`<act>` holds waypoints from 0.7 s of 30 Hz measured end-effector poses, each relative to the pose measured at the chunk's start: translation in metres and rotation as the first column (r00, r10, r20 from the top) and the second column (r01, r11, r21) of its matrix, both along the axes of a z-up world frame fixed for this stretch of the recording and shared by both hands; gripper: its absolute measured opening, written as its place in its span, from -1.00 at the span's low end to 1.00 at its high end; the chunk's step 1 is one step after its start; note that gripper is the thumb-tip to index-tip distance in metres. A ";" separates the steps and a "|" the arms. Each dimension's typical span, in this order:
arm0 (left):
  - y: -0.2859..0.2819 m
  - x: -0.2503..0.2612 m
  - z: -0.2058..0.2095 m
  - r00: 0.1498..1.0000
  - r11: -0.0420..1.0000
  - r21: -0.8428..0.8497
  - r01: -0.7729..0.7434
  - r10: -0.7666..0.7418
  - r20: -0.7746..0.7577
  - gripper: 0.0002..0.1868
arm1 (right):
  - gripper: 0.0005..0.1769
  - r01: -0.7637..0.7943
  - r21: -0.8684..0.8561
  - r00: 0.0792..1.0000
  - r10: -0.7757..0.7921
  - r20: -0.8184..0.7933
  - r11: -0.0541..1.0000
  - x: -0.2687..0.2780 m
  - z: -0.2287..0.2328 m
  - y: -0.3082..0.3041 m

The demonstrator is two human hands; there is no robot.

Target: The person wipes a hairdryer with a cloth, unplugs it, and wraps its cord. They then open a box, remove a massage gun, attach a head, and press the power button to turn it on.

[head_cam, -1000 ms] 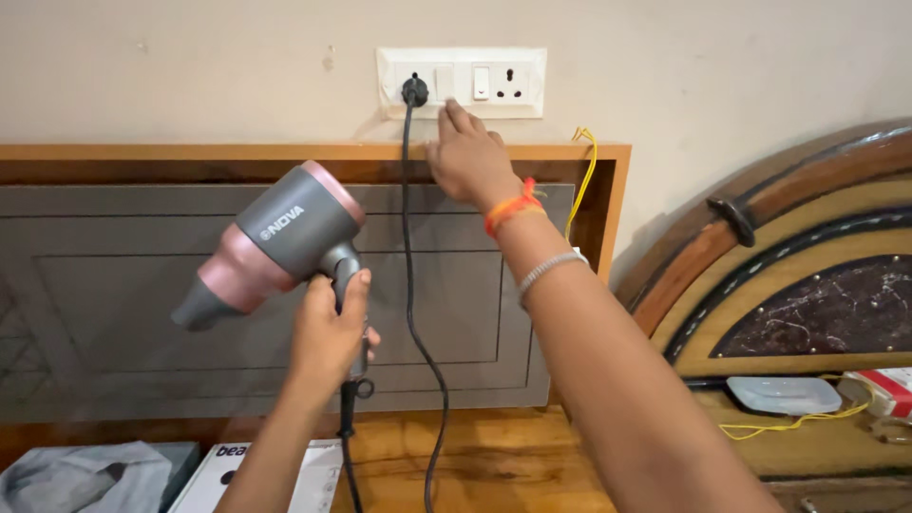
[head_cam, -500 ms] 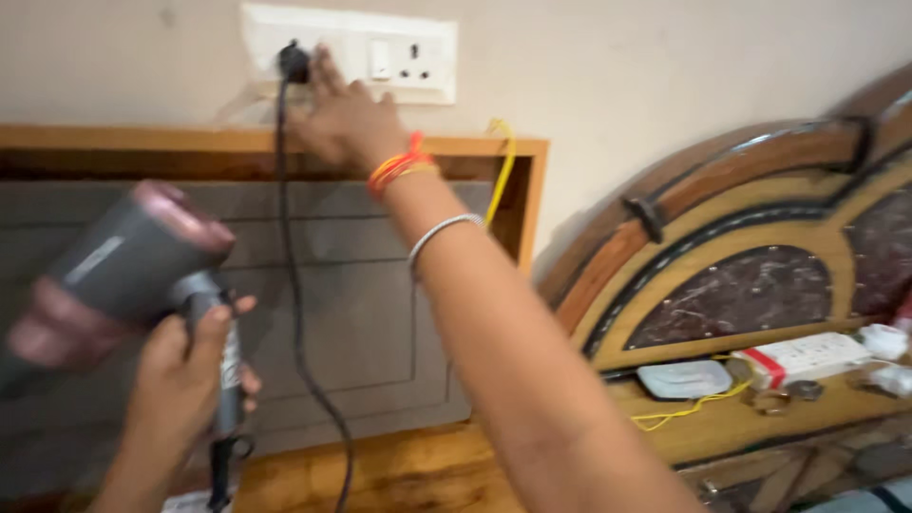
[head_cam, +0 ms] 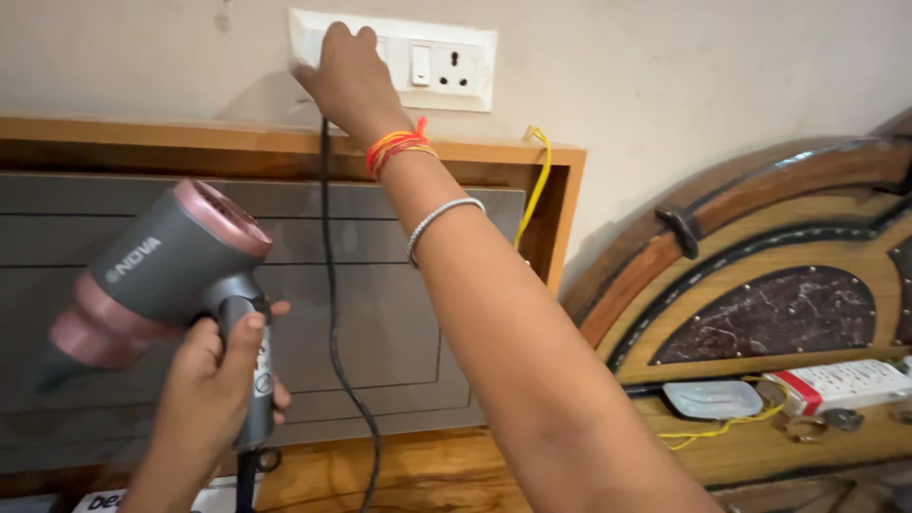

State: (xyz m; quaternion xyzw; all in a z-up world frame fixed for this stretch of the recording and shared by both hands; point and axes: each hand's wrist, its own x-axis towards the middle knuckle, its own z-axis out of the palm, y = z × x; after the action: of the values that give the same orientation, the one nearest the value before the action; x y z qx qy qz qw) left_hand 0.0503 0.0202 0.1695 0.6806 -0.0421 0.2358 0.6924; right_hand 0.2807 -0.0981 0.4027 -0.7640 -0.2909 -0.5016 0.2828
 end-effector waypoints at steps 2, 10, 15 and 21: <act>0.005 -0.006 0.000 0.995 0.999 0.017 -0.050 0.051 -0.086 -0.56 | -0.68 0.096 0.006 0.994 -0.097 0.059 0.995 0.001 -0.001 0.012; 0.042 -0.002 -0.028 0.984 0.997 -0.075 0.025 -0.038 -0.175 -0.50 | -0.92 0.247 0.056 0.951 -0.253 0.178 0.967 -0.017 -0.003 0.031; 0.057 0.008 -0.043 0.988 0.988 -0.130 0.078 -0.094 -0.122 -0.48 | -0.90 0.210 0.018 0.947 -0.208 0.246 0.977 -0.096 -0.018 0.042; 0.053 -0.031 -0.042 0.999 0.969 -0.243 0.040 -0.043 -0.010 -0.52 | -0.72 -0.102 -0.103 0.987 0.114 0.113 0.989 -0.231 -0.074 0.034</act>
State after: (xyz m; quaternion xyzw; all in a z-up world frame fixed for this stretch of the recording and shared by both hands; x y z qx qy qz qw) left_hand 0.0189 0.0729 0.1278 0.5914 -0.0218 0.2195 0.7756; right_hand 0.0499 -0.0645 0.3290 -0.7289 -0.3721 -0.5152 0.2546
